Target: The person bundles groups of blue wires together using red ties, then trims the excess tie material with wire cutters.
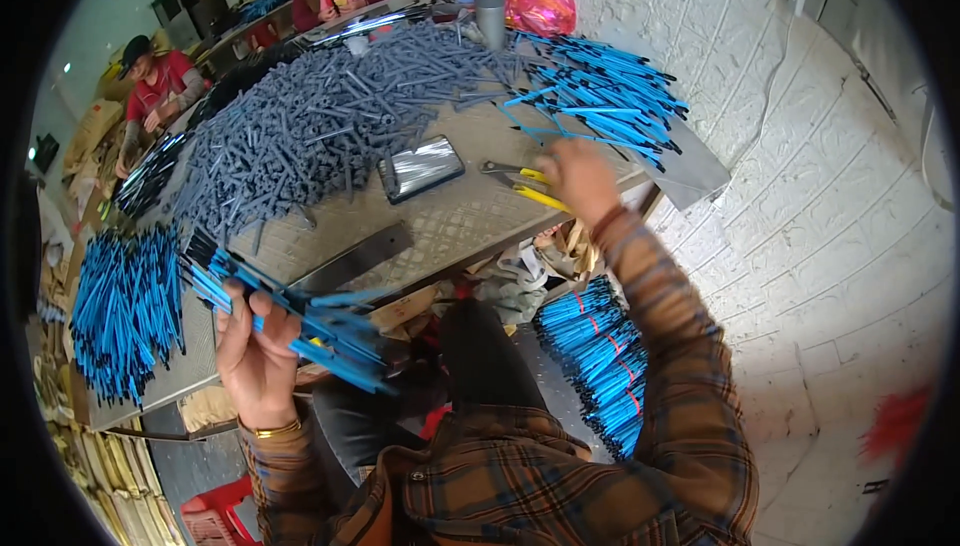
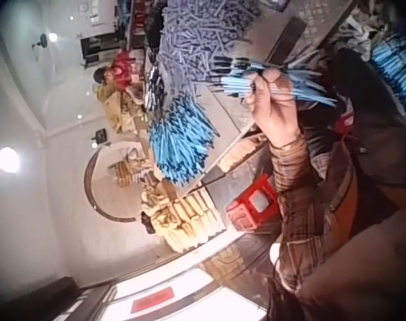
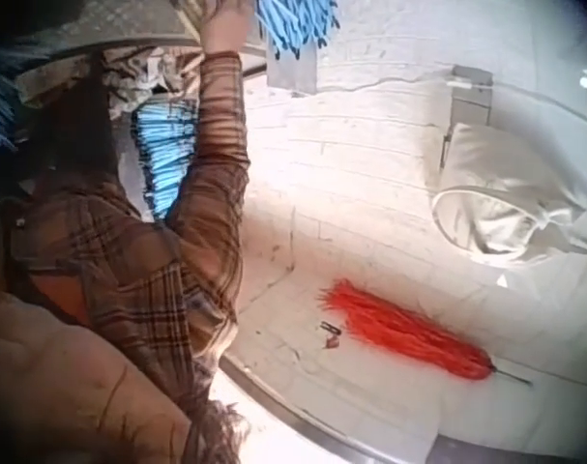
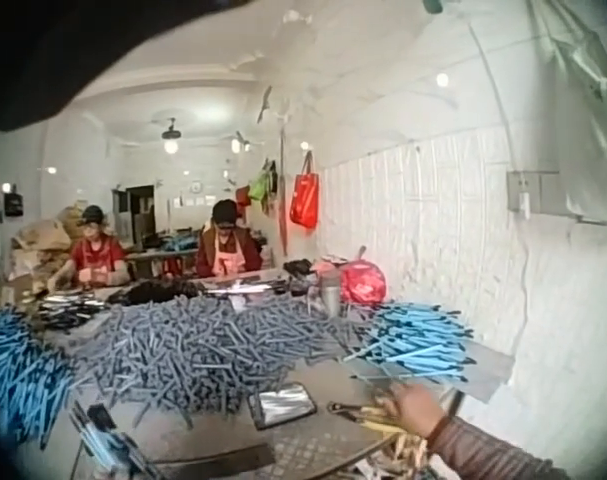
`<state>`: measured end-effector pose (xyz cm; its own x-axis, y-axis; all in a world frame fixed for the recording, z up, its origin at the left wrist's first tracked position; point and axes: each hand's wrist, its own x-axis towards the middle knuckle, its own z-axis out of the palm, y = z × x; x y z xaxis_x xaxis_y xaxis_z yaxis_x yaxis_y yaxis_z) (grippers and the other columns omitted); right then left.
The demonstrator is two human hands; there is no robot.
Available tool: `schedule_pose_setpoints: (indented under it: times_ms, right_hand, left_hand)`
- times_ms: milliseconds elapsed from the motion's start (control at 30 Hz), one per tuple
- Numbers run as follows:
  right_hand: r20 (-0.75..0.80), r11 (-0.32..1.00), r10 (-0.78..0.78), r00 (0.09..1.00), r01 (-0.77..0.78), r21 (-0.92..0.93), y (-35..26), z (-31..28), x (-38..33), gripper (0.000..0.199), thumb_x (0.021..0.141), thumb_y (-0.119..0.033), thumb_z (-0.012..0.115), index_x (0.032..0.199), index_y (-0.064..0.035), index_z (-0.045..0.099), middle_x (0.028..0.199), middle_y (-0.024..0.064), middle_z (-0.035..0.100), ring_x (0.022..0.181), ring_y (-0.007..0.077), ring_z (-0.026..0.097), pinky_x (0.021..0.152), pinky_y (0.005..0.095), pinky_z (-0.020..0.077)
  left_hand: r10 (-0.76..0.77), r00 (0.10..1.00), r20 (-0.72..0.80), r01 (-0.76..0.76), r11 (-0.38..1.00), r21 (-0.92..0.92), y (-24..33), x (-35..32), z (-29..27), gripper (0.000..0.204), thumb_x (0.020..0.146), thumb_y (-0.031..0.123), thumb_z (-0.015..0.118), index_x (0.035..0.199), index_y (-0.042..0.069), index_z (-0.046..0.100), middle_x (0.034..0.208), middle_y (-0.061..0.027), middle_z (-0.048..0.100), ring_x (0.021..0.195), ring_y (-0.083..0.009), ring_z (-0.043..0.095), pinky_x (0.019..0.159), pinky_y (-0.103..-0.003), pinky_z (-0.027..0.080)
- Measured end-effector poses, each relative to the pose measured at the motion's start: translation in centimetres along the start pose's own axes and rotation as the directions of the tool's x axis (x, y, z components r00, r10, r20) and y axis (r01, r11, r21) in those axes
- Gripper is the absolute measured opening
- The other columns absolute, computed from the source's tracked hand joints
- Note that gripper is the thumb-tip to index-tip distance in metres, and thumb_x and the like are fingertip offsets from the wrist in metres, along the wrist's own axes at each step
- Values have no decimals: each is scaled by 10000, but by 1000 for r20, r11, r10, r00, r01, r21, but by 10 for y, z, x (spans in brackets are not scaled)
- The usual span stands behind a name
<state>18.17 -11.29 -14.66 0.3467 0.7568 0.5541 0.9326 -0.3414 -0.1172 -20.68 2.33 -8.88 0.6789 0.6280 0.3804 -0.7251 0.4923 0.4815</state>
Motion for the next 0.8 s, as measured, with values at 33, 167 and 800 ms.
schedule_pose_setpoints:
  times_ms: [33,167,800]
  right_hand:
    - [6,984,116,993,-114,-137,32,3,1,229,844,-238,526,944,-41,588,874,173,591,804,357,577,682,432,475]
    - [255,962,218,942,-164,-219,43,13,-2,223,827,-264,555,907,-60,596,821,160,589,781,344,579,658,442,474]
    - [-96,519,-311,946,254,816,-195,-34,-103,87,756,-51,594,802,-26,525,772,131,518,620,290,519,536,350,429]
  left_hand:
    - [-48,999,-7,48,998,40,-3,0,8,247,884,72,502,1129,48,518,1029,-186,612,887,-271,606,805,-409,491]
    - [-106,990,-89,120,978,171,-9,-2,22,262,895,84,492,1153,41,504,1063,-201,600,988,-304,583,862,-431,466]
    - [454,836,-307,-247,812,528,-31,0,18,207,828,-16,579,1011,60,521,979,-105,605,917,-226,595,808,-323,476]
